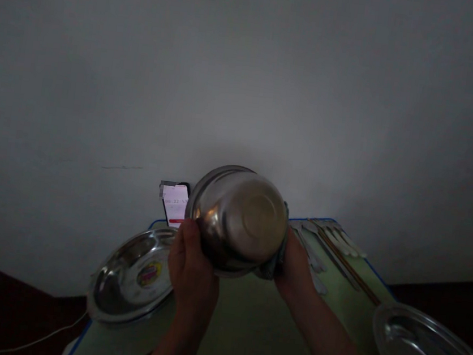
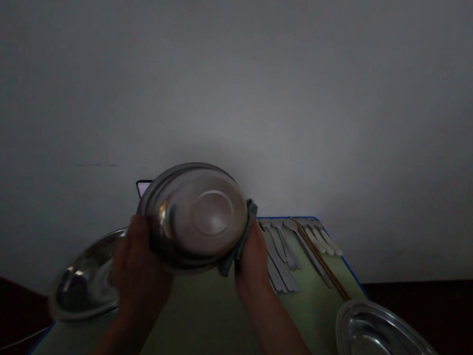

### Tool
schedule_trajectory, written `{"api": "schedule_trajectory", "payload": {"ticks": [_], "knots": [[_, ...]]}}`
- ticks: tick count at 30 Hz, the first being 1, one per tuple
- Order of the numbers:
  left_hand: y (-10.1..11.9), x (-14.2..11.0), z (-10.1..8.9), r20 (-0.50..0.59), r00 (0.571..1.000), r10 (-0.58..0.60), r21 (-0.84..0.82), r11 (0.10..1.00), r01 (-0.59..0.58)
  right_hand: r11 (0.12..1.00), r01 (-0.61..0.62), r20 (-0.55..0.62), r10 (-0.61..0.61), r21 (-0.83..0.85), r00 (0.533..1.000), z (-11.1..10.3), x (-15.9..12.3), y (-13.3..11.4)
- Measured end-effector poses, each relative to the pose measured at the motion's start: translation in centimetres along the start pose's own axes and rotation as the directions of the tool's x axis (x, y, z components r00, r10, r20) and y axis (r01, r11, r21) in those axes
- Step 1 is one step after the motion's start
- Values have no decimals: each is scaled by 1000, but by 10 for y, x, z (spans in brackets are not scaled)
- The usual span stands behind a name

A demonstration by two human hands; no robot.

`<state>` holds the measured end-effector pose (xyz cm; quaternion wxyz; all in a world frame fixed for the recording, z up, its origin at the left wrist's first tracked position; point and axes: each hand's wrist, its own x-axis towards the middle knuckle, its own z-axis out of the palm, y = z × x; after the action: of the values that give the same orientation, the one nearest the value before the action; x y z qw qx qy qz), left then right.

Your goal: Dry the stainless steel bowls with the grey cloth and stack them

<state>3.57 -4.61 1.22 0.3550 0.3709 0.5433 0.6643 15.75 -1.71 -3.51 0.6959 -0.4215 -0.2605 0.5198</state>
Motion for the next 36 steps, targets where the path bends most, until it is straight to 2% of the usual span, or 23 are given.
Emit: {"api": "schedule_trajectory", "payload": {"ticks": [3, 5, 6, 7, 9, 10, 11, 12, 13, 15, 17, 18, 20, 22, 24, 25, 27, 29, 31, 34, 36], "knots": [[-8, 8, -4, -25, 997, 69, -32, 997, -70, 999, 39, -42, -37, 30, 998, -10, 17, -14], [-10, 17, -9, 2, 997, 79, 13, 997, -79, 986, 156, -107, -162, -61, 981, -15, 18, -29], [-10, 21, -12, 25, 996, 89, 68, 994, -91, 964, 226, -136, -245, -141, 960, -16, 14, -36], [-10, 23, -14, 54, 994, 98, 131, 986, -104, 910, 308, -178, -364, -276, 914, -16, 7, -42], [-7, 25, -15, 128, 987, 93, 234, 965, -121, 849, 383, -140, -457, -363, 879, -12, -12, -47], [-5, 24, -14, 172, 982, 81, 262, 957, -125, 737, 493, 19, -548, -462, 836, -8, -22, -45], [-3, 22, -13, 212, 975, 73, 268, 955, -130, 603, 608, 247, -575, -516, 780, -3, -31, -40], [-1, 20, -12, 247, 966, 72, 265, 954, -139, 476, 707, 495, -506, -523, 706, 1, -38, -34], [1, 18, -11, 272, 959, 80, 258, 954, -153, 357, 780, 611, -486, -513, 624, 6, -43, -26], [3, 15, -12, 316, 944, 96, 245, 953, -179, 209, 823, 650, -525, -528, 549, 11, -44, -13], [4, 15, -14, 374, 924, 77, 236, 956, -175, 165, 852, 677, -541, -496, 499, 11, -38, -9], [5, 15, -16, 401, 915, 46, 228, 962, -148, 179, 858, 679, -543, -481, 494, 8, -34, -11], [7, 16, -18, 409, 911, -46, 187, 982, -34, 258, 848, 651, -550, -464, 523, 1, -23, -20], [9, 17, -17, 306, 939, -159, 94, 986, 136, 370, 808, 587, -557, -459, 588, -6, -11, -27], [10, 18, -12, 128, 951, -282, -71, 954, 293, 483, 751, 498, -563, -449, 660, -11, -2, -27], [9, 20, -9, 60, 938, -340, -177, 922, 345, 527, 724, 453, -564, -446, 690, -12, 1, -24], [7, 24, -3, 31, 897, -440, -393, 820, 416, 560, 692, 390, -573, -456, 721, -12, 4, -12], [3, 28, 1, 114, 857, -503, -546, 689, 477, 503, 708, 388, -601, -496, 699, -8, 0, 3], [-1, 30, 3, 174, 833, -526, -606, 609, 511, 369, 750, 449, -627, -549, 637, -3, -8, 16], [-4, 24, 7, 181, 848, -498, -603, 625, 496, 110, 799, 570, -643, -591, 511, 5, -21, 28], [-2, 15, 11, 162, 871, -464, -537, 699, 473, -21, 803, 624, -643, -595, 445, 7, -27, 29]]}}
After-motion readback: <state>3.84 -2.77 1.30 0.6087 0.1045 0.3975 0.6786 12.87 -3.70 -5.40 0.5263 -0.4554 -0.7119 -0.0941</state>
